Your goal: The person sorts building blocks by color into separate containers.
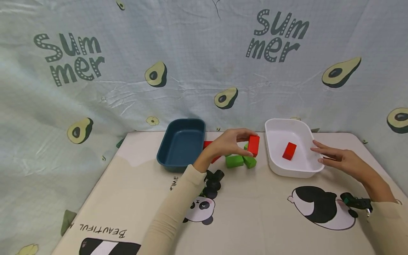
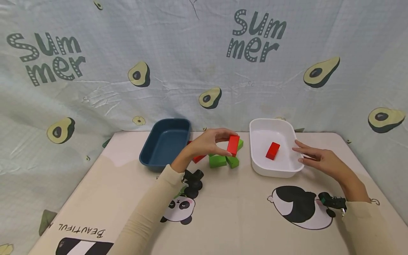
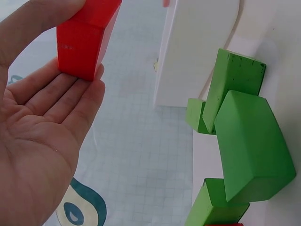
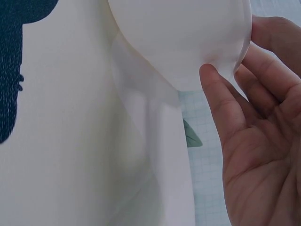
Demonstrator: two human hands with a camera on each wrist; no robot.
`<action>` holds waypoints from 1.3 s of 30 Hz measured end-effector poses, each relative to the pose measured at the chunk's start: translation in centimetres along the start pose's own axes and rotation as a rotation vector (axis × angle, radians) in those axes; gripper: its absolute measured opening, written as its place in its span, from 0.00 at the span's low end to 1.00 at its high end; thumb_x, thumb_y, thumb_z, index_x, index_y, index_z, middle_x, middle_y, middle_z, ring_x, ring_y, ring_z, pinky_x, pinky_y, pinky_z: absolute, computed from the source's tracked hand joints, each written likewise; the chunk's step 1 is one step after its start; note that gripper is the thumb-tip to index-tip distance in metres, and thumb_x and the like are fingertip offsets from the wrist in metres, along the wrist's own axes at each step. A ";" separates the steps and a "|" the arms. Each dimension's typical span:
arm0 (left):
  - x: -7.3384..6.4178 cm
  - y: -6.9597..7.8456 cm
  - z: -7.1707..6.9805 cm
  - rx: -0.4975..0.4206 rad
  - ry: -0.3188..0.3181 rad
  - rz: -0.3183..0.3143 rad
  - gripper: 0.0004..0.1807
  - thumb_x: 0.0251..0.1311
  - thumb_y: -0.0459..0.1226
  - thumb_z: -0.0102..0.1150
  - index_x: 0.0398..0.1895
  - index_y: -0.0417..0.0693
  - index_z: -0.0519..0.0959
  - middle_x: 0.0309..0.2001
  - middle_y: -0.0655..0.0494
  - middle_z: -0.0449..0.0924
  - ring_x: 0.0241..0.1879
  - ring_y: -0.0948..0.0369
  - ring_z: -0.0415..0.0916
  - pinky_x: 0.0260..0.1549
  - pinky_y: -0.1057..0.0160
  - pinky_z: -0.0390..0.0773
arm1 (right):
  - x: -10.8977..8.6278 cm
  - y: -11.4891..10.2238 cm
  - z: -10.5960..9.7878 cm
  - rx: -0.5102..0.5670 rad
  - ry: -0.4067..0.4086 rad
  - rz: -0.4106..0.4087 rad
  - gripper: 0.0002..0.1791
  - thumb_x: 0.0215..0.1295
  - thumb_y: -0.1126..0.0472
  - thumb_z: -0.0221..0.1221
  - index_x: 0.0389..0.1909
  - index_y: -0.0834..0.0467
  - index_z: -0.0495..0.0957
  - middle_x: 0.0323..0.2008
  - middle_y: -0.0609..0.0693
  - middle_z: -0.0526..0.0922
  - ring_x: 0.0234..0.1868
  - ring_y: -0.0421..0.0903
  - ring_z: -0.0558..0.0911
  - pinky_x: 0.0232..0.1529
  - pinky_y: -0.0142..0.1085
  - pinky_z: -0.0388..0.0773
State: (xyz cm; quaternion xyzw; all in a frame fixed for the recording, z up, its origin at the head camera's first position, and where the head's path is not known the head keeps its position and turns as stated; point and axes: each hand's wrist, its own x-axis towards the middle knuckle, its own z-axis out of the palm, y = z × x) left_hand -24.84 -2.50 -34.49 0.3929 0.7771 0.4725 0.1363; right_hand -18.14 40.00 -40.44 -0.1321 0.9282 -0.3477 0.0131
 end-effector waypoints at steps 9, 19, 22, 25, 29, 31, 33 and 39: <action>0.5 0.3 0.6 -0.043 -0.010 0.008 0.35 0.54 0.34 0.76 0.67 0.43 0.74 0.64 0.53 0.77 0.62 0.65 0.75 0.61 0.71 0.74 | -0.3 0.0 -0.1 -0.003 -0.004 0.020 0.27 0.73 0.52 0.60 0.70 0.54 0.73 0.71 0.19 0.55 0.57 0.07 0.51 0.55 0.79 0.61; 1.1 0.7 0.9 -0.031 -0.013 0.050 0.36 0.54 0.34 0.77 0.67 0.41 0.74 0.64 0.50 0.77 0.62 0.63 0.75 0.63 0.71 0.72 | -0.1 0.0 0.0 0.023 -0.001 0.011 0.27 0.74 0.53 0.59 0.71 0.55 0.71 0.71 0.19 0.55 0.58 0.08 0.52 0.56 0.79 0.60; 1.2 0.9 1.0 -0.042 -0.015 0.052 0.36 0.54 0.34 0.77 0.67 0.40 0.74 0.64 0.50 0.77 0.62 0.63 0.75 0.63 0.72 0.71 | 0.0 0.1 0.0 0.035 0.002 0.011 0.27 0.74 0.54 0.59 0.72 0.55 0.71 0.71 0.20 0.56 0.58 0.08 0.52 0.57 0.79 0.60; 1.4 1.0 1.1 -0.051 -0.015 0.054 0.36 0.54 0.34 0.77 0.67 0.40 0.74 0.63 0.51 0.77 0.62 0.65 0.75 0.62 0.72 0.72 | 0.0 0.1 0.1 0.052 0.001 0.017 0.27 0.75 0.54 0.59 0.72 0.55 0.71 0.71 0.20 0.56 0.58 0.08 0.53 0.58 0.79 0.58; 1.7 1.0 1.5 -0.058 -0.012 0.067 0.36 0.53 0.34 0.77 0.67 0.41 0.74 0.62 0.52 0.78 0.61 0.67 0.75 0.62 0.70 0.73 | 0.0 0.1 0.2 0.061 0.003 0.018 0.27 0.75 0.54 0.59 0.71 0.55 0.71 0.71 0.20 0.56 0.59 0.08 0.53 0.59 0.78 0.58; 1.8 1.0 1.6 -0.063 -0.011 0.085 0.35 0.53 0.33 0.77 0.66 0.41 0.75 0.62 0.51 0.78 0.61 0.67 0.76 0.63 0.69 0.74 | 0.0 0.1 0.2 0.060 0.004 0.019 0.27 0.75 0.53 0.59 0.71 0.55 0.71 0.71 0.20 0.57 0.58 0.08 0.54 0.59 0.78 0.58; 1.9 1.1 1.8 -0.072 -0.013 0.095 0.36 0.53 0.32 0.77 0.66 0.40 0.75 0.62 0.51 0.79 0.60 0.67 0.76 0.63 0.68 0.74 | 0.0 0.1 0.2 0.057 0.003 0.023 0.27 0.75 0.53 0.58 0.72 0.55 0.71 0.70 0.19 0.57 0.58 0.08 0.54 0.59 0.78 0.58; 2.2 1.2 2.1 -0.090 -0.024 0.086 0.36 0.53 0.33 0.77 0.66 0.40 0.74 0.61 0.52 0.78 0.59 0.69 0.75 0.62 0.71 0.73 | 0.0 0.2 0.3 0.061 -0.002 0.040 0.28 0.75 0.53 0.58 0.72 0.55 0.70 0.71 0.20 0.56 0.58 0.08 0.53 0.59 0.79 0.57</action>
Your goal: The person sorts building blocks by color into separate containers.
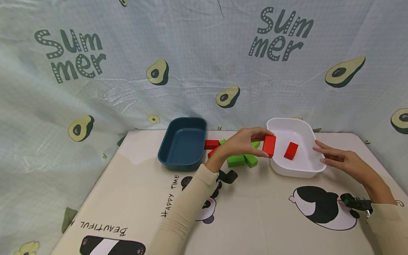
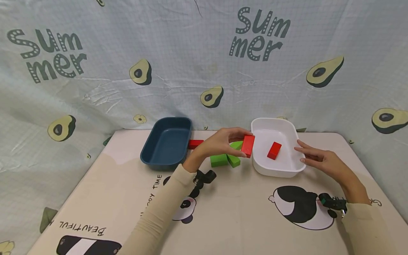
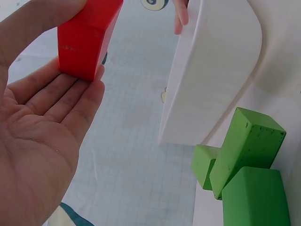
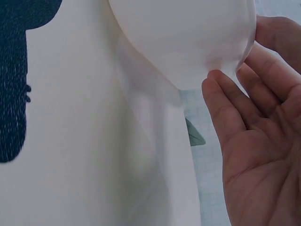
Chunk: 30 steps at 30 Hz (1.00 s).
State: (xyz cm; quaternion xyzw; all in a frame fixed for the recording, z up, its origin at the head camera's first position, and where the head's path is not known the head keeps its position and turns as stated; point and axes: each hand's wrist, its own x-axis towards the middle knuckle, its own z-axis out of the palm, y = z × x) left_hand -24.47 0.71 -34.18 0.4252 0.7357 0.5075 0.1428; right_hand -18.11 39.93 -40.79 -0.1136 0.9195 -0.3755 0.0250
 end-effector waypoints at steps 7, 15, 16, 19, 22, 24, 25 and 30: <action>0.2 0.2 0.1 -0.003 -0.007 -0.010 0.35 0.53 0.33 0.77 0.66 0.40 0.74 0.62 0.51 0.78 0.60 0.68 0.75 0.62 0.71 0.73 | 0.0 0.1 -0.1 -0.013 0.003 -0.011 0.28 0.75 0.53 0.59 0.72 0.55 0.71 0.70 0.18 0.55 0.57 0.07 0.53 0.58 0.79 0.58; 0.4 0.2 0.1 0.001 -0.006 -0.025 0.35 0.54 0.32 0.76 0.66 0.40 0.74 0.62 0.51 0.78 0.60 0.65 0.75 0.63 0.69 0.73 | -0.1 0.1 -0.1 -0.012 0.001 -0.018 0.28 0.75 0.53 0.59 0.72 0.54 0.70 0.70 0.18 0.55 0.58 0.08 0.53 0.59 0.80 0.56; 0.4 0.2 0.1 0.004 -0.008 -0.022 0.35 0.54 0.32 0.76 0.66 0.40 0.74 0.62 0.51 0.78 0.61 0.65 0.75 0.63 0.69 0.73 | -0.1 0.1 -0.1 -0.014 0.001 -0.018 0.28 0.75 0.53 0.59 0.72 0.54 0.71 0.70 0.18 0.55 0.58 0.07 0.53 0.58 0.80 0.56; 0.6 0.2 0.1 0.007 -0.012 -0.019 0.35 0.54 0.32 0.76 0.66 0.40 0.74 0.62 0.50 0.77 0.61 0.65 0.75 0.62 0.72 0.73 | 0.0 0.1 -0.1 -0.025 0.001 -0.021 0.27 0.75 0.52 0.58 0.72 0.54 0.71 0.71 0.19 0.55 0.57 0.08 0.53 0.58 0.80 0.57; 0.8 0.2 0.1 0.011 -0.014 -0.013 0.35 0.54 0.32 0.76 0.66 0.39 0.74 0.63 0.49 0.77 0.61 0.64 0.75 0.61 0.73 0.73 | 0.1 0.1 -0.2 -0.027 0.000 -0.022 0.27 0.75 0.52 0.58 0.72 0.53 0.70 0.72 0.21 0.55 0.58 0.08 0.52 0.57 0.80 0.58; 1.0 0.2 0.1 0.011 -0.016 -0.024 0.35 0.55 0.32 0.76 0.66 0.40 0.74 0.63 0.50 0.77 0.61 0.65 0.75 0.60 0.74 0.73 | 0.1 0.1 -0.2 -0.026 -0.002 -0.023 0.27 0.75 0.53 0.58 0.73 0.53 0.70 0.72 0.22 0.55 0.59 0.08 0.52 0.57 0.80 0.58; 1.1 0.2 0.1 0.012 -0.017 -0.028 0.35 0.55 0.32 0.76 0.66 0.40 0.74 0.63 0.51 0.77 0.61 0.65 0.75 0.60 0.74 0.73 | 0.1 0.1 -0.2 -0.025 -0.003 -0.024 0.27 0.75 0.52 0.58 0.73 0.53 0.70 0.72 0.22 0.55 0.59 0.09 0.52 0.57 0.80 0.58; 1.4 0.2 0.2 -0.002 -0.019 -0.042 0.34 0.55 0.32 0.76 0.66 0.40 0.74 0.62 0.51 0.78 0.60 0.64 0.75 0.59 0.73 0.74 | 0.2 0.2 -0.2 -0.017 -0.008 -0.023 0.27 0.75 0.53 0.58 0.72 0.53 0.70 0.72 0.20 0.54 0.59 0.08 0.52 0.58 0.80 0.55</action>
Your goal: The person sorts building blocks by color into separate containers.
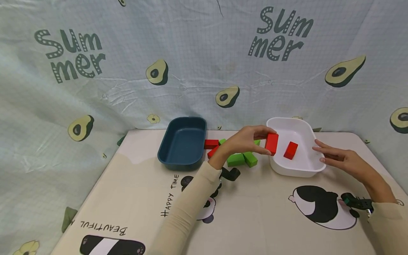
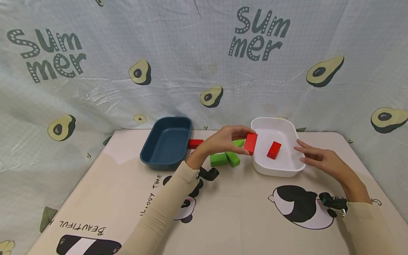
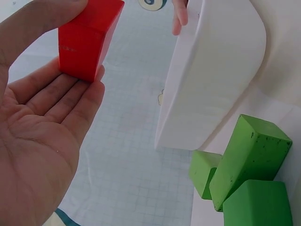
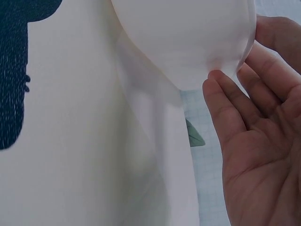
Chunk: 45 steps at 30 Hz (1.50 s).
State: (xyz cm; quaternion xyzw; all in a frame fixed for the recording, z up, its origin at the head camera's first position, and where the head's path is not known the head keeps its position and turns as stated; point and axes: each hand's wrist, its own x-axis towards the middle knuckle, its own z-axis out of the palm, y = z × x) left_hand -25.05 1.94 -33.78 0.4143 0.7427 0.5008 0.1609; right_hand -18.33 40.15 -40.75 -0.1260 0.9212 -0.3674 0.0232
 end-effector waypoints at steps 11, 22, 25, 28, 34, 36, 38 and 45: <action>0.5 -0.4 0.2 -0.019 0.008 -0.006 0.33 0.54 0.32 0.76 0.64 0.40 0.75 0.60 0.52 0.78 0.58 0.66 0.76 0.60 0.72 0.75 | 0.2 -0.4 -0.1 -0.016 -0.010 0.010 0.28 0.75 0.52 0.58 0.72 0.54 0.71 0.72 0.21 0.55 0.58 0.08 0.52 0.57 0.79 0.59; 1.5 -1.0 1.1 -0.071 -0.006 0.037 0.33 0.53 0.30 0.76 0.64 0.40 0.76 0.59 0.52 0.79 0.54 0.70 0.77 0.58 0.73 0.75 | 0.1 -0.4 -0.2 -0.025 -0.011 0.009 0.27 0.74 0.52 0.59 0.70 0.55 0.73 0.70 0.18 0.56 0.57 0.07 0.52 0.57 0.79 0.59; 1.7 -1.1 1.4 -0.089 -0.016 0.029 0.33 0.54 0.30 0.76 0.64 0.40 0.75 0.59 0.52 0.79 0.55 0.70 0.77 0.58 0.73 0.76 | 0.1 -0.2 -0.2 -0.016 -0.014 0.005 0.26 0.74 0.53 0.59 0.70 0.55 0.73 0.70 0.18 0.56 0.57 0.07 0.53 0.57 0.78 0.59; 1.9 -1.3 1.5 -0.102 -0.022 0.022 0.32 0.54 0.30 0.75 0.64 0.40 0.75 0.60 0.51 0.79 0.55 0.70 0.77 0.58 0.73 0.76 | 0.1 -0.2 -0.2 -0.012 -0.014 -0.003 0.26 0.74 0.53 0.60 0.69 0.56 0.74 0.70 0.18 0.57 0.58 0.07 0.53 0.58 0.78 0.59; 2.3 -1.4 1.5 -0.095 -0.025 0.023 0.33 0.54 0.29 0.75 0.64 0.39 0.75 0.60 0.51 0.79 0.56 0.70 0.76 0.59 0.73 0.75 | 0.2 -0.2 -0.3 -0.015 -0.017 0.007 0.26 0.74 0.53 0.60 0.69 0.55 0.74 0.70 0.18 0.57 0.57 0.07 0.53 0.58 0.78 0.59; 2.4 -1.4 1.5 -0.097 -0.027 0.021 0.33 0.54 0.29 0.75 0.64 0.39 0.75 0.60 0.51 0.79 0.56 0.70 0.76 0.59 0.73 0.74 | 0.2 -0.3 -0.3 -0.016 -0.018 0.010 0.26 0.74 0.53 0.60 0.69 0.55 0.74 0.69 0.17 0.56 0.57 0.07 0.52 0.58 0.78 0.59; 2.4 -1.4 1.4 -0.099 -0.030 0.022 0.33 0.54 0.29 0.75 0.64 0.39 0.75 0.60 0.51 0.79 0.56 0.70 0.76 0.59 0.73 0.74 | 0.2 -0.3 -0.3 -0.018 -0.017 0.012 0.26 0.74 0.53 0.60 0.70 0.55 0.74 0.69 0.17 0.56 0.57 0.07 0.52 0.58 0.78 0.59; 2.7 -1.5 1.0 -0.107 -0.032 0.029 0.33 0.54 0.29 0.75 0.65 0.39 0.75 0.61 0.50 0.78 0.58 0.69 0.76 0.61 0.73 0.73 | 0.2 -0.3 -0.2 -0.020 -0.020 0.019 0.26 0.74 0.52 0.59 0.70 0.55 0.73 0.69 0.17 0.55 0.57 0.07 0.52 0.59 0.79 0.58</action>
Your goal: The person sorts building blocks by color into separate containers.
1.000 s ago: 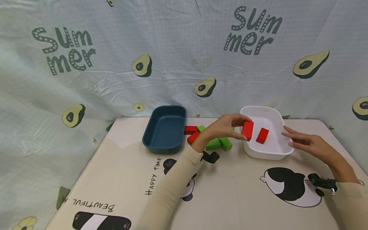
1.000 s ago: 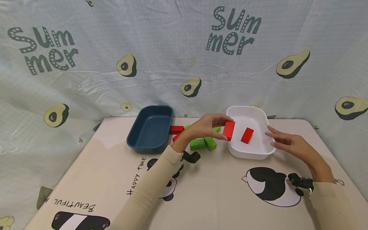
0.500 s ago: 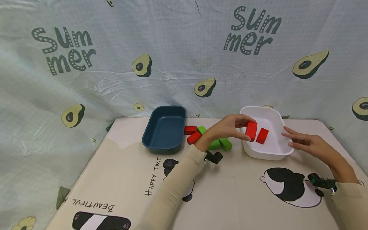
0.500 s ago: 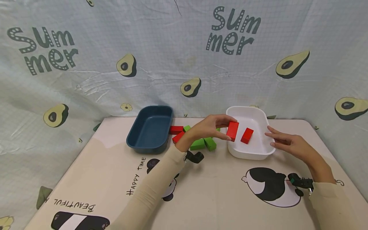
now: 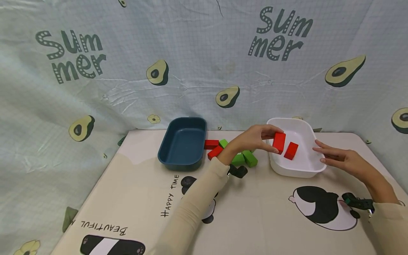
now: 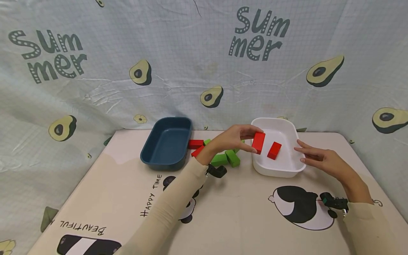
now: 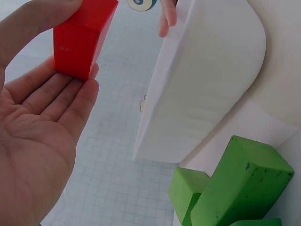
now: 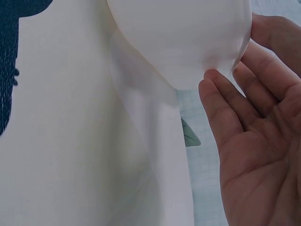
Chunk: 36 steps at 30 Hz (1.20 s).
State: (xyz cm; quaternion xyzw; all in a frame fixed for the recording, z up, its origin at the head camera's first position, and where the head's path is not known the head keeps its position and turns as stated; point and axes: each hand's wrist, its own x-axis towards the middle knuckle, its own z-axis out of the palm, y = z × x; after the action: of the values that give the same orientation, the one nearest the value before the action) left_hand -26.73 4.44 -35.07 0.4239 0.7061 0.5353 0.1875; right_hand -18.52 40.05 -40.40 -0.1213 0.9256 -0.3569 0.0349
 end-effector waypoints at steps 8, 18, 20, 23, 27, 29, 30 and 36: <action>0.4 -0.2 -0.1 0.005 0.016 -0.028 0.33 0.54 0.31 0.76 0.65 0.39 0.75 0.61 0.52 0.78 0.58 0.69 0.75 0.59 0.73 0.74 | 0.0 0.1 0.1 -0.002 0.002 0.006 0.26 0.74 0.52 0.59 0.70 0.55 0.74 0.70 0.18 0.56 0.57 0.07 0.52 0.58 0.78 0.59; 1.0 -0.5 0.0 0.016 0.023 -0.062 0.33 0.54 0.30 0.75 0.64 0.39 0.75 0.60 0.51 0.79 0.58 0.67 0.76 0.62 0.70 0.74 | -0.1 0.2 0.0 -0.005 0.001 0.004 0.27 0.74 0.51 0.59 0.70 0.55 0.74 0.69 0.16 0.55 0.56 0.07 0.52 0.58 0.79 0.58; 1.2 -0.6 0.0 0.015 0.026 -0.069 0.33 0.54 0.30 0.75 0.64 0.38 0.75 0.60 0.51 0.79 0.58 0.67 0.76 0.63 0.68 0.73 | -0.2 0.2 0.0 -0.008 0.004 0.000 0.26 0.74 0.52 0.60 0.69 0.55 0.74 0.68 0.16 0.55 0.56 0.07 0.52 0.58 0.78 0.58; 1.4 -0.7 0.0 0.016 0.029 -0.086 0.32 0.53 0.30 0.76 0.63 0.39 0.76 0.59 0.52 0.80 0.57 0.68 0.76 0.63 0.69 0.73 | -0.2 0.3 0.0 -0.005 0.008 -0.005 0.26 0.73 0.53 0.60 0.69 0.55 0.74 0.68 0.15 0.56 0.56 0.07 0.53 0.58 0.78 0.59; 1.6 -0.7 0.0 0.012 0.029 -0.089 0.32 0.53 0.30 0.76 0.63 0.38 0.76 0.58 0.51 0.80 0.56 0.68 0.77 0.64 0.67 0.73 | -0.2 0.3 -0.1 -0.004 0.010 -0.005 0.26 0.73 0.53 0.60 0.69 0.55 0.74 0.68 0.16 0.57 0.56 0.07 0.53 0.58 0.77 0.60; 1.8 -0.7 0.0 0.005 0.028 -0.093 0.32 0.52 0.30 0.76 0.63 0.38 0.76 0.58 0.51 0.81 0.55 0.68 0.77 0.65 0.66 0.73 | -0.2 0.3 -0.1 -0.001 0.009 0.000 0.26 0.73 0.53 0.60 0.69 0.55 0.74 0.68 0.16 0.56 0.57 0.07 0.53 0.58 0.78 0.59; 1.8 -0.7 0.0 0.005 0.028 -0.096 0.33 0.52 0.30 0.77 0.63 0.38 0.76 0.58 0.51 0.81 0.55 0.67 0.77 0.65 0.65 0.73 | -0.1 0.2 -0.1 0.002 0.008 0.002 0.26 0.73 0.53 0.60 0.69 0.56 0.74 0.69 0.16 0.56 0.57 0.07 0.52 0.59 0.78 0.58; 2.3 -0.5 -0.3 0.036 0.028 -0.119 0.33 0.52 0.31 0.78 0.63 0.40 0.76 0.57 0.52 0.81 0.56 0.66 0.77 0.63 0.65 0.74 | 0.1 -0.1 -0.2 0.007 -0.001 0.008 0.27 0.73 0.52 0.60 0.69 0.56 0.74 0.69 0.18 0.56 0.58 0.07 0.51 0.60 0.78 0.56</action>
State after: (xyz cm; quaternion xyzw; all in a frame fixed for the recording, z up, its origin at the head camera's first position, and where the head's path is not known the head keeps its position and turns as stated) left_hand -28.42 6.07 -35.05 0.3769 0.7420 0.5165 0.2016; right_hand -18.61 40.10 -40.21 -0.1176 0.9249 -0.3597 0.0371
